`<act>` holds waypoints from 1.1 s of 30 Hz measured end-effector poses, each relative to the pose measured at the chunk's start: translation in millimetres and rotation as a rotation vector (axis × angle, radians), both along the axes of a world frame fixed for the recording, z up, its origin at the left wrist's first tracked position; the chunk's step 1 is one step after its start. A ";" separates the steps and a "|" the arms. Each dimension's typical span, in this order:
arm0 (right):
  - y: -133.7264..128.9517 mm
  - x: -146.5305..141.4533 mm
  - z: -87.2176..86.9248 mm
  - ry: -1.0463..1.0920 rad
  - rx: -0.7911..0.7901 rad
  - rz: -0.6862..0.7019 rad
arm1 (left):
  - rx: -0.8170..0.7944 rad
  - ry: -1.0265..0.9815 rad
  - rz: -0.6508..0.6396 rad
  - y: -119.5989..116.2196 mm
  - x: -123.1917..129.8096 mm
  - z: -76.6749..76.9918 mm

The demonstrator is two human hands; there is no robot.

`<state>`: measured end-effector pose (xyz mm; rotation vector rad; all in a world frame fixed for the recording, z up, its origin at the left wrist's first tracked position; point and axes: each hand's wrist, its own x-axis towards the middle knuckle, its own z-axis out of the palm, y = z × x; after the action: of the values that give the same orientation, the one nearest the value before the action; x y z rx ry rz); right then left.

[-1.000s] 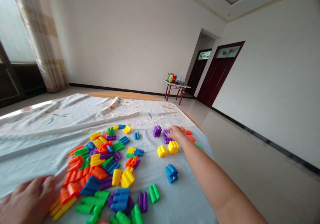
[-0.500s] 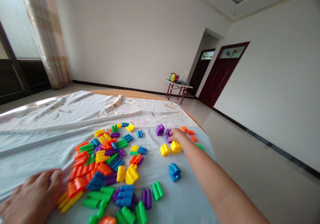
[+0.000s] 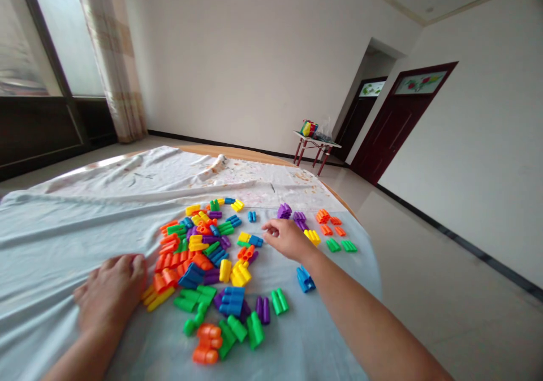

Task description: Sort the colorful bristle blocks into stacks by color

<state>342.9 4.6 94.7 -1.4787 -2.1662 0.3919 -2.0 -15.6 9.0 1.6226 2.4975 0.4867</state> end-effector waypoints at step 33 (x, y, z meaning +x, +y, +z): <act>-45.9 -0.5 -39.4 -0.193 -0.075 0.100 | -0.007 -0.005 -0.002 -3.6 5.5 9.2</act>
<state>342.4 -41.3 55.3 -1.5078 -2.4083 0.3820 3.6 -19.2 18.2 1.6192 2.4909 0.4809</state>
